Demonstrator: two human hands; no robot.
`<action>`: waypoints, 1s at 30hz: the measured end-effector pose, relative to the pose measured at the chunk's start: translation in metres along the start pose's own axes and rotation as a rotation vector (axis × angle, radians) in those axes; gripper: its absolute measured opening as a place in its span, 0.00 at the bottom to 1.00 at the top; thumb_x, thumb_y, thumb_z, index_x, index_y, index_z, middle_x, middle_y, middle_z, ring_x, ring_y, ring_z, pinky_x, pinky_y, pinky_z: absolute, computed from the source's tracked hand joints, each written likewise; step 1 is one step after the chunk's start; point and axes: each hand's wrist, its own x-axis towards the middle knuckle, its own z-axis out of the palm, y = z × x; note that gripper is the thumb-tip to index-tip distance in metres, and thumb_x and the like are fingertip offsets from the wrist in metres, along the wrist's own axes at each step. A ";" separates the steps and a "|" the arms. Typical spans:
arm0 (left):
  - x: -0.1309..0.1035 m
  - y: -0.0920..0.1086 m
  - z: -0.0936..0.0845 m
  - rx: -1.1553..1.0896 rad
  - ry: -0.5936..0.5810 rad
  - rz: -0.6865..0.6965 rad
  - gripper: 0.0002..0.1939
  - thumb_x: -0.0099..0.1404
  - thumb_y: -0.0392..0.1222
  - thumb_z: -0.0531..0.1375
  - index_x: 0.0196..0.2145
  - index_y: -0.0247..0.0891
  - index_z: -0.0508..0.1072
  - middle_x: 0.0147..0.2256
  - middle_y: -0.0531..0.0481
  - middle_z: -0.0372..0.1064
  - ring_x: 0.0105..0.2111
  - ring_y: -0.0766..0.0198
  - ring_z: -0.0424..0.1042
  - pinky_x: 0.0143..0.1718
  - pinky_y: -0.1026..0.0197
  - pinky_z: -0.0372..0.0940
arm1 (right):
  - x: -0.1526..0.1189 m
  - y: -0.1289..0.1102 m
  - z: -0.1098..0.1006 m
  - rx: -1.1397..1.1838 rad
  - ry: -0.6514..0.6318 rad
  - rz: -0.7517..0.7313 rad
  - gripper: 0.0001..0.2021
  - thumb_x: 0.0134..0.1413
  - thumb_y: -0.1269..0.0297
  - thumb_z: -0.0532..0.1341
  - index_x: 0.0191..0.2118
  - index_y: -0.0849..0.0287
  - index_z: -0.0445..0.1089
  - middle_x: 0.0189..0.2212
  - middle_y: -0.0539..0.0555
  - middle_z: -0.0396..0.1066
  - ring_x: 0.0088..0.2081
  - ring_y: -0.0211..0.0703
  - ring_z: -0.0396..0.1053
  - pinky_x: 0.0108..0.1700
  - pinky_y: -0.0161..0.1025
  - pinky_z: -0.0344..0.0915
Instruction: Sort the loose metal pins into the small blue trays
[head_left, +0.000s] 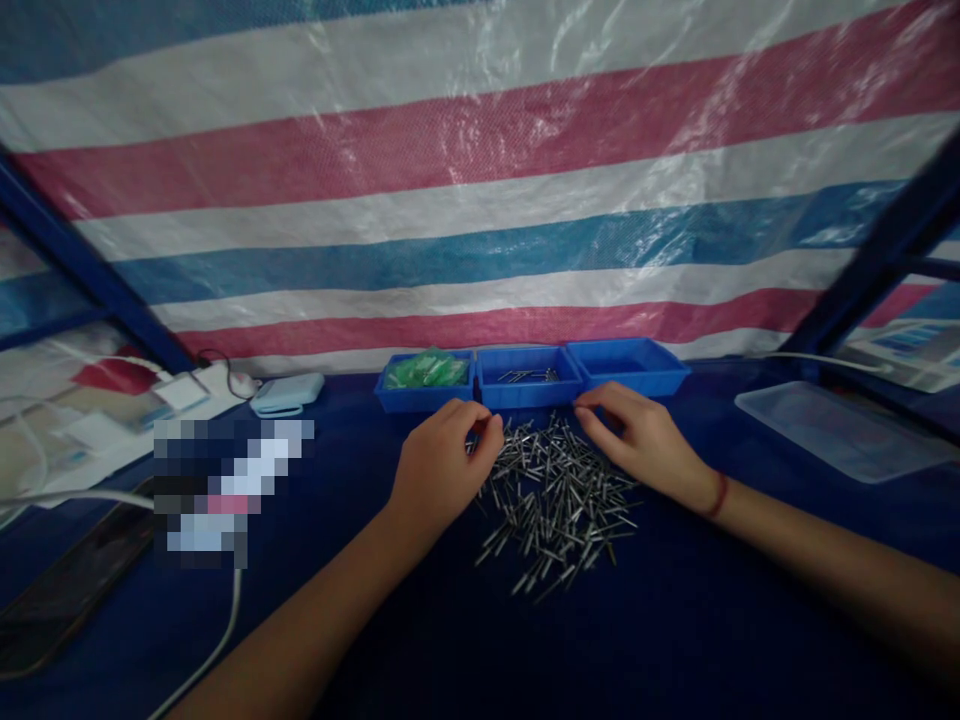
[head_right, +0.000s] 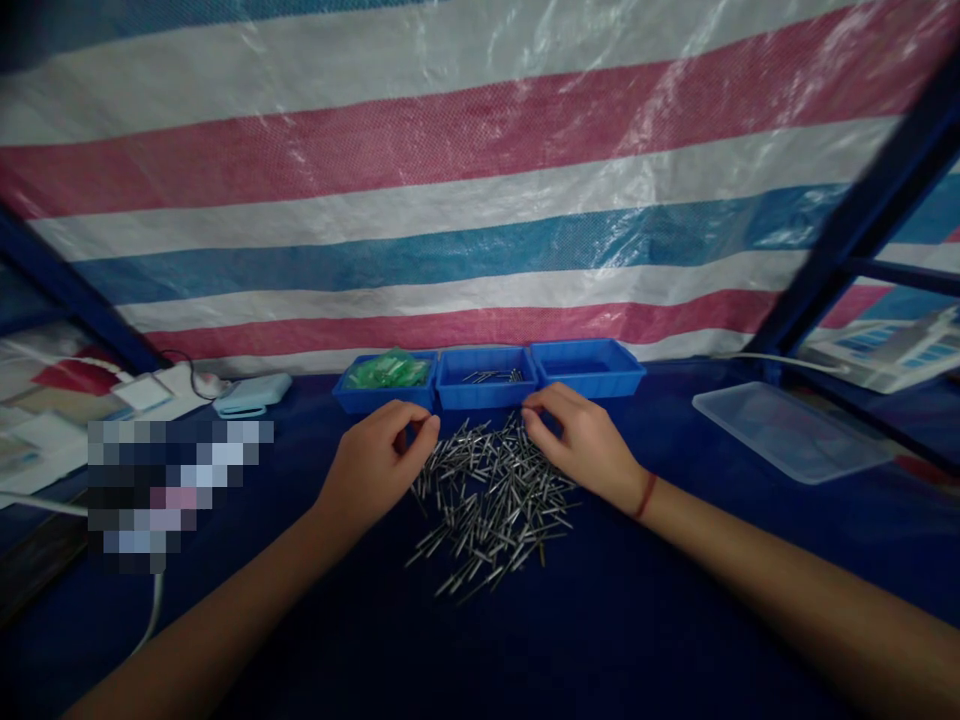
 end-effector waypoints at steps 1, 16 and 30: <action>0.000 -0.001 0.001 -0.003 -0.023 0.000 0.10 0.65 0.41 0.52 0.29 0.36 0.69 0.26 0.52 0.66 0.24 0.68 0.63 0.27 0.63 0.57 | -0.007 0.001 -0.001 0.024 -0.002 -0.004 0.06 0.56 0.67 0.55 0.33 0.58 0.69 0.31 0.54 0.71 0.34 0.42 0.68 0.38 0.41 0.64; -0.002 0.009 -0.003 -0.021 -0.635 0.457 0.06 0.61 0.35 0.54 0.32 0.38 0.71 0.29 0.53 0.67 0.29 0.67 0.67 0.31 0.64 0.59 | -0.015 -0.006 0.002 0.167 -0.020 -0.075 0.07 0.54 0.70 0.55 0.28 0.58 0.68 0.25 0.52 0.69 0.30 0.39 0.67 0.34 0.39 0.64; -0.006 0.005 0.004 0.058 -0.630 0.441 0.09 0.63 0.40 0.56 0.42 0.43 0.71 0.34 0.52 0.68 0.33 0.65 0.68 0.35 0.60 0.58 | -0.015 -0.003 0.004 0.172 -0.051 -0.071 0.07 0.54 0.70 0.54 0.28 0.57 0.68 0.26 0.52 0.69 0.30 0.39 0.66 0.34 0.40 0.64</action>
